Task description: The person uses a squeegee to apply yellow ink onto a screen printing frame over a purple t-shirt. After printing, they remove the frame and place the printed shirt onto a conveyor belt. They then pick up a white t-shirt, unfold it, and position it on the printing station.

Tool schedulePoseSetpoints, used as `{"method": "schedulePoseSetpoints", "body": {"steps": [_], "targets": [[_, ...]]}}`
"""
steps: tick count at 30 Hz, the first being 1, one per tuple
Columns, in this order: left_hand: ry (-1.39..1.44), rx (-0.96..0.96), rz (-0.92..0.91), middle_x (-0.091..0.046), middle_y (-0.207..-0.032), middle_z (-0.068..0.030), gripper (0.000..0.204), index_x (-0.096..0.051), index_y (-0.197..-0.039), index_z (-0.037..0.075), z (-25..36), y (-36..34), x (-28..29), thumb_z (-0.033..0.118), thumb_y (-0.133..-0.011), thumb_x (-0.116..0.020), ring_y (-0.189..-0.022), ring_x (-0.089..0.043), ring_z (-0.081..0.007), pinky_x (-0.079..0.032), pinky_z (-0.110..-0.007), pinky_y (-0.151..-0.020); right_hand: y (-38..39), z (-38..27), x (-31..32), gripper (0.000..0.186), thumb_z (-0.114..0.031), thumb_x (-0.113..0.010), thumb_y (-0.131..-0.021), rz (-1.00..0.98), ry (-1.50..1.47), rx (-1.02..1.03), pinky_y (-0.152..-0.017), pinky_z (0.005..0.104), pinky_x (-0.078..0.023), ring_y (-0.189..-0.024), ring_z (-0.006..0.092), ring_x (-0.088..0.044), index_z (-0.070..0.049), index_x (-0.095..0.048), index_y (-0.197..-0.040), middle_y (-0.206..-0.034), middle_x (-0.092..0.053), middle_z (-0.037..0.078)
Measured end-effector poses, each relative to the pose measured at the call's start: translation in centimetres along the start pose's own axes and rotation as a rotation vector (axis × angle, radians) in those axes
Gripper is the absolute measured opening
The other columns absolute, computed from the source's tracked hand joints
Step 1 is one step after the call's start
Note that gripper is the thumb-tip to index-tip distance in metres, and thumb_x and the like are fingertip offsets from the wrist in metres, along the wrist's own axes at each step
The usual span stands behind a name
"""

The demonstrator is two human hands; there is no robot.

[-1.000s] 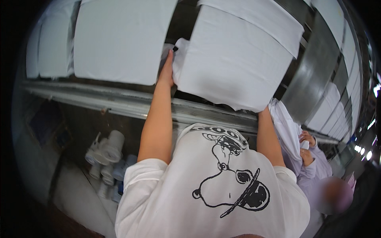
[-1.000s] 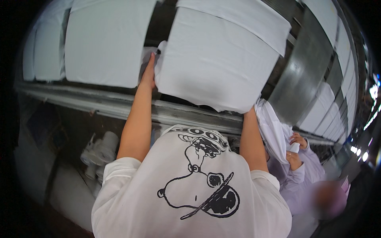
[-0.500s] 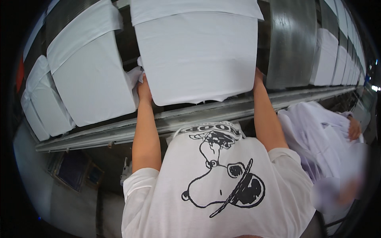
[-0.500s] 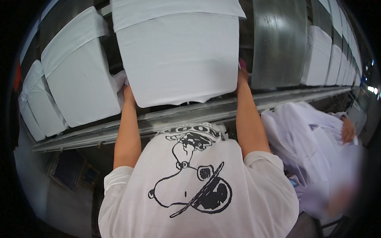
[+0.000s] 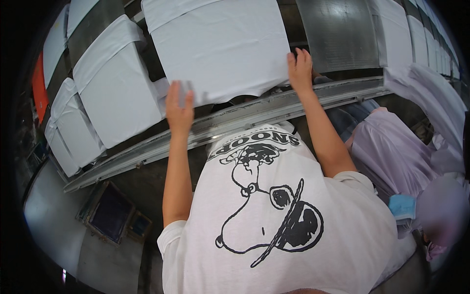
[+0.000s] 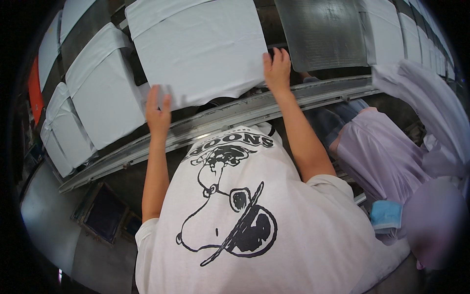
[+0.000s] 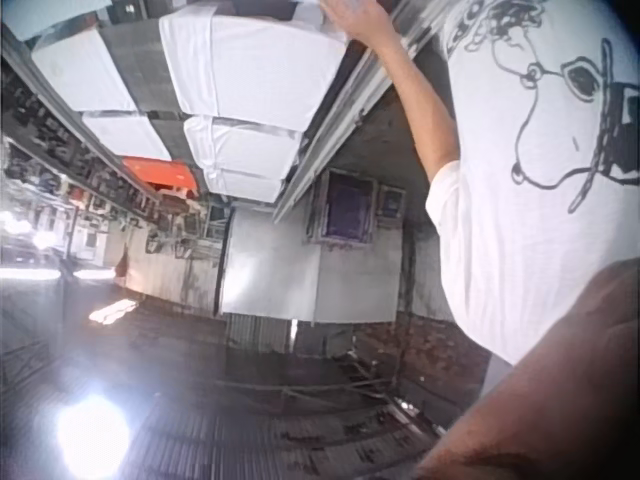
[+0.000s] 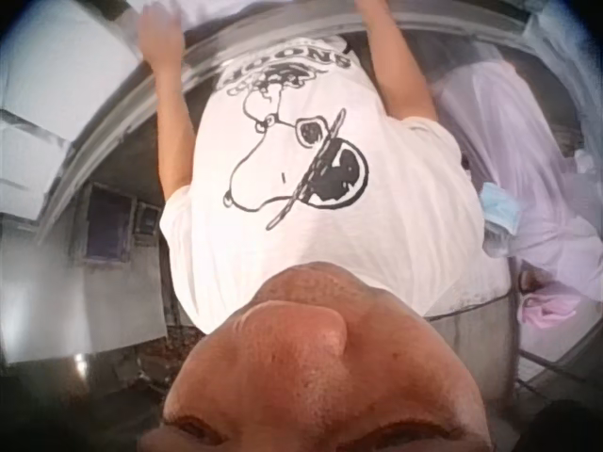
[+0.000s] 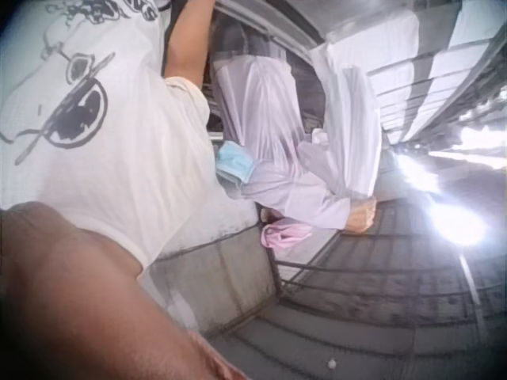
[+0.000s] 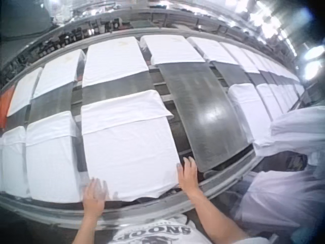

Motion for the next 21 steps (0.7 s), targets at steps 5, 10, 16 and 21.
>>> {"method": "schedulePoseSetpoints", "body": {"steps": [5, 10, 16, 21], "targets": [[-0.063, -0.329, -0.149, -0.065, -0.124, -0.0129, 0.037, -0.07, -0.122, 0.009, 5.7, 1.9, -4.9, 0.022, -0.089, -0.079, -0.117, -0.062, -0.0323, -0.048, -0.043, -0.101, 4.9, -12.3, 0.9, 0.044, -0.031, -0.084, -0.08, -0.363, -0.174, 0.587, -0.097, 0.0443, -0.045, -0.115, 0.0344, -0.055, -0.005, -0.062, -0.109, -0.116, -0.057, 0.016], [-0.161, -0.465, -0.138, -0.066, -0.113, -0.0081, 0.036, -0.072, -0.113, 0.01, 6.3, 0.6, -6.8, 0.018, -0.08, -0.083, -0.108, -0.063, -0.0299, -0.05, -0.043, -0.092, 6.0, -16.2, -3.5, 0.038, -0.024, -0.085, -0.074, -0.418, 0.018, 0.877, -0.083, 0.0389, -0.046, -0.096, 0.0279, -0.057, -0.008, -0.058, -0.095, -0.097, -0.055, 0.009], [-0.274, -0.542, -0.173, -0.066, -0.109, -0.0073, 0.029, -0.071, -0.106, 0.008, 5.0, 0.1, -8.1, 0.011, -0.078, -0.077, -0.104, -0.063, -0.0301, -0.05, -0.045, -0.091, 5.1, -14.9, -7.6, 0.019, -0.011, -0.07, -0.082, -0.468, -0.132, 0.826, -0.079, 0.0434, -0.049, -0.093, 0.0339, -0.06, -0.005, -0.06, -0.097, -0.094, -0.061, 0.013], [-0.112, -0.429, -0.18, -0.07, -0.095, -0.0084, 0.018, -0.074, -0.098, 0.007, 3.2, -1.5, -7.6, 0.009, -0.08, -0.071, -0.094, -0.065, -0.0313, -0.052, -0.044, -0.084, 2.8, -14.7, -8.8, 0.012, -0.01, -0.066, -0.085, -0.636, -0.361, 0.603, -0.082, 0.0456, -0.051, -0.093, 0.0353, -0.064, -0.004, -0.067, -0.095, -0.093, -0.067, 0.014]]}}
Point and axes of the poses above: each hand's wrist, its own y-axis away from the middle knuckle, its own x-axis out of the back of the hand, z = x × y, the point moved 6 cm from there along -y, towards the middle knuckle
